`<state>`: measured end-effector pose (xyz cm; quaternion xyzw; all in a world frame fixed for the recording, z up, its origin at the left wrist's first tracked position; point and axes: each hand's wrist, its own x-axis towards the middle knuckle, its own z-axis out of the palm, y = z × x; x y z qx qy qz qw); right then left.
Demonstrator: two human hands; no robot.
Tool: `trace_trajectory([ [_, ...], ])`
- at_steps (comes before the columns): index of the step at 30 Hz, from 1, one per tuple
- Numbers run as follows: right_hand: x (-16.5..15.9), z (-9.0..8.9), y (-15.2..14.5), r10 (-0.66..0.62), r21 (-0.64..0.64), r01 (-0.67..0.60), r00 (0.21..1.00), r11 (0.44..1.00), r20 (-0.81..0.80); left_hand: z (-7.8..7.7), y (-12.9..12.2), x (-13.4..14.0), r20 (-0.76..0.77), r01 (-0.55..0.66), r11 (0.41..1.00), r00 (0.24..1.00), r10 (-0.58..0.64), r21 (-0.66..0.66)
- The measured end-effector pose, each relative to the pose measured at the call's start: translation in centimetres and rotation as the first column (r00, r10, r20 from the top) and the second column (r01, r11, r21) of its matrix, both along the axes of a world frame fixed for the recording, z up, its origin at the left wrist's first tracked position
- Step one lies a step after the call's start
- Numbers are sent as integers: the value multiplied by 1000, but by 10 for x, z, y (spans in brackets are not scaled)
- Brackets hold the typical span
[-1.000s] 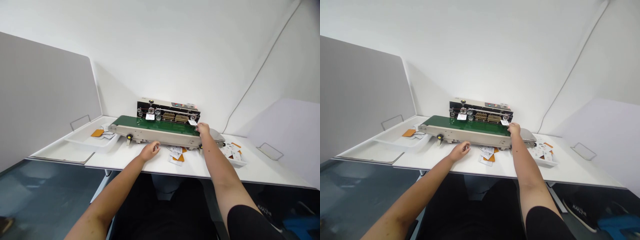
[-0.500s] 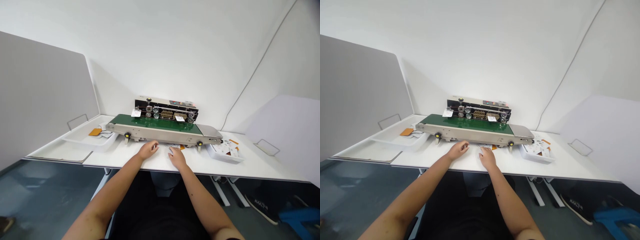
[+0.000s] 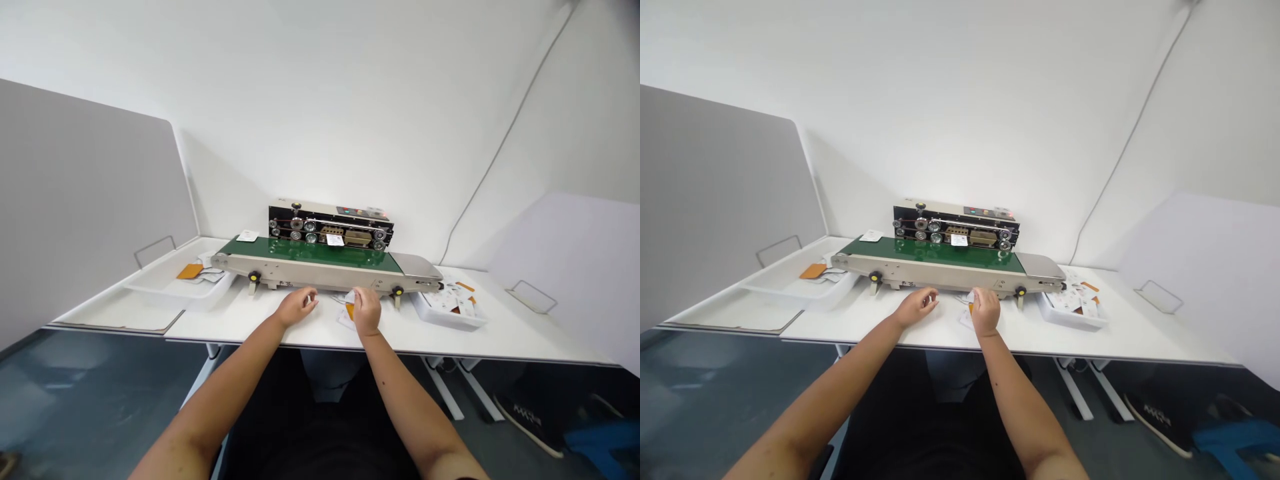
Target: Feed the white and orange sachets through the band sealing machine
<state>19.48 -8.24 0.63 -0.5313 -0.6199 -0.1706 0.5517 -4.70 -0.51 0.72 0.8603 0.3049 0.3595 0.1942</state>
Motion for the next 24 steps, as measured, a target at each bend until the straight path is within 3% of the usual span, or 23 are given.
trace_trajectory([
  [2, -11, 2, 4, 123, -90, -122, 992, 988, 1, 0, -2, 0, 24, 68, 998, 997, -67, -18],
  [4, -25, -2, 9, 265, -234, -261, 964, 937, -12, -1, -2, 0, 41, 139, 989, 990, -138, -45],
  [7, -41, -14, 17, 334, -353, -370, 929, 859, -159, -4, 0, 1, 25, 161, 982, 987, -160, -94],
  [11, -44, -25, 22, 324, -372, -449, 878, 812, -353, -7, 3, 3, 14, 193, 964, 981, -193, -184],
  [15, -41, -27, 22, 414, -388, -533, 840, 752, -351, -8, 4, 5, 83, 284, 930, 959, -272, -234],
  [19, -41, -31, 24, 426, -371, -540, 835, 755, -347, -9, 4, 6, 163, 266, 915, 961, -225, -304],
  [24, -41, -36, 28, 404, -344, -610, 760, 714, -508, -7, 6, 6, 303, 251, 883, 944, -132, -396],
])
